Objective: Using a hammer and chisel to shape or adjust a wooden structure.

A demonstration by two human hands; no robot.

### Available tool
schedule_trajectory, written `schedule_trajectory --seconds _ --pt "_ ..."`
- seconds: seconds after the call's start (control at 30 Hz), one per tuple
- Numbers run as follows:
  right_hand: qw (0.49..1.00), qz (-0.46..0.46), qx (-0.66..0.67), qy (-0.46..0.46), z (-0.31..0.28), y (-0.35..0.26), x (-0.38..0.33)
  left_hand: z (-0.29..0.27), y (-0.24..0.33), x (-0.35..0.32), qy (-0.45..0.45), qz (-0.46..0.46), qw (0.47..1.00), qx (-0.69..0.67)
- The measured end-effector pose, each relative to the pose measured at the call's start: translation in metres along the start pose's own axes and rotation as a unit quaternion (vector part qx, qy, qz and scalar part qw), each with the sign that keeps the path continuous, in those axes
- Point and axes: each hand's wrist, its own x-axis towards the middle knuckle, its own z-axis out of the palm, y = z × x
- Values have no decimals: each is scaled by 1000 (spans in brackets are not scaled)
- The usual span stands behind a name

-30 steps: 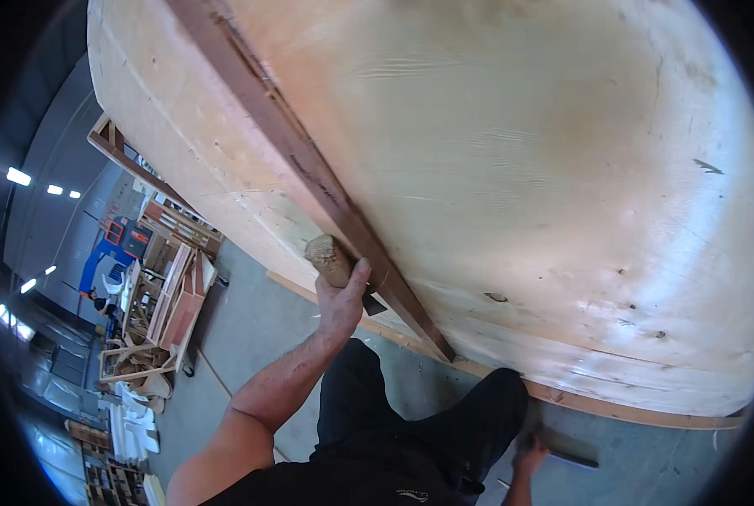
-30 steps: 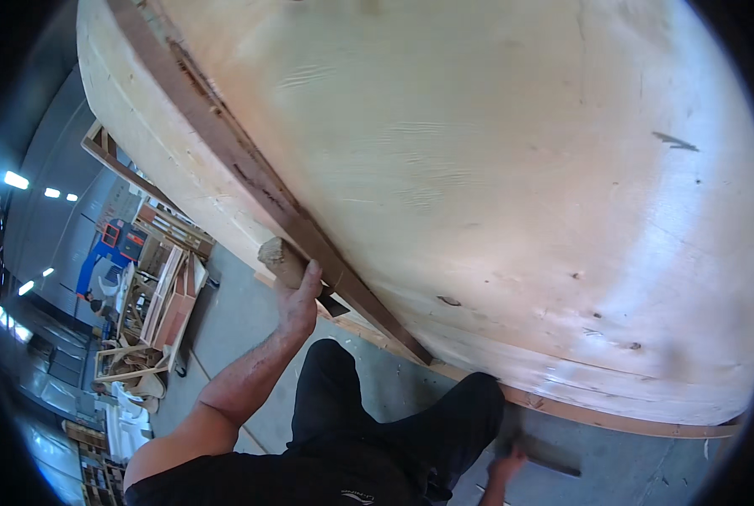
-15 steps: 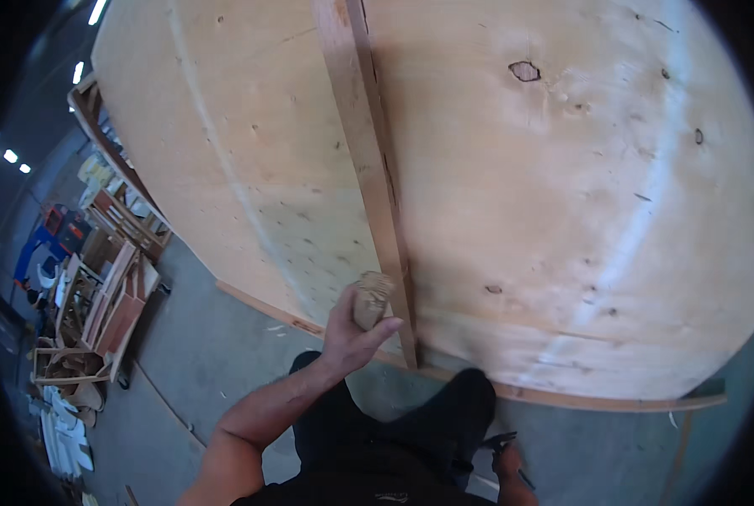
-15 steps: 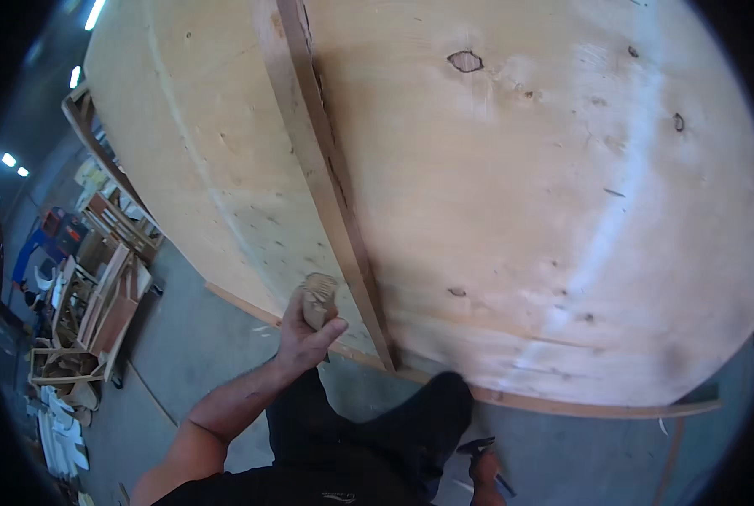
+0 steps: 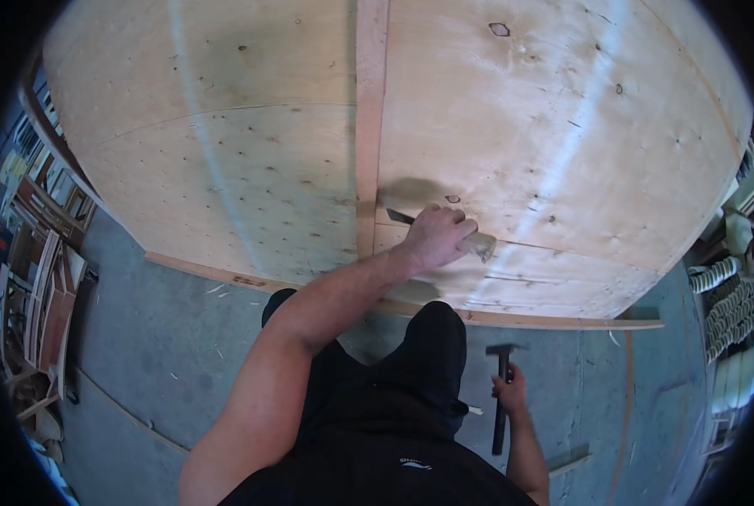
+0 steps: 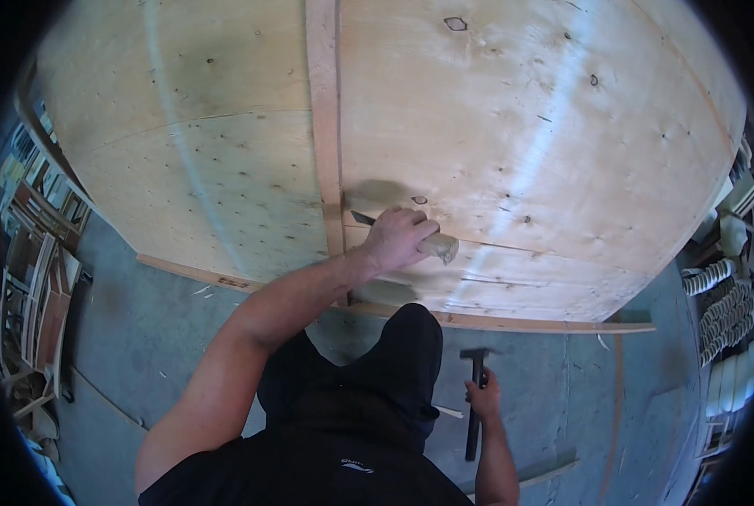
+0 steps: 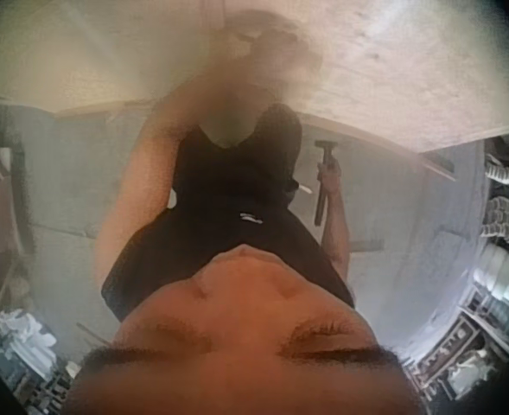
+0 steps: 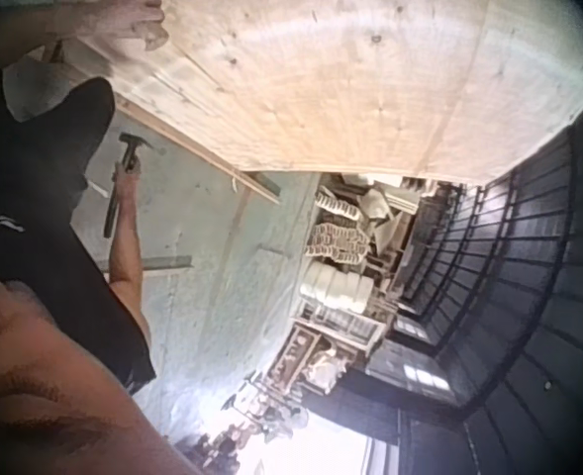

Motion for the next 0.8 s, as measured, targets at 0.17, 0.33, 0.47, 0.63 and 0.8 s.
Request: schedule_trajectory --seconds 0.17,0.33,0.47,0.63,0.8 --pt "992 -54 -111 41 2 28 -27 -1 -7 21 2 12 999 38" --pt "998 11 37 45 1 -7 -52 7 -24 26 -50 55 997 36" --pt "991 -20 120 59 -15 -44 -42 21 -36 25 -16 57 992 110" --pt "950 -46 306 44 -25 -92 -20 10 -47 34 21 56 994 87" --pt "847 -68 526 -39 -17 -162 21 21 -47 20 44 47 990 122"
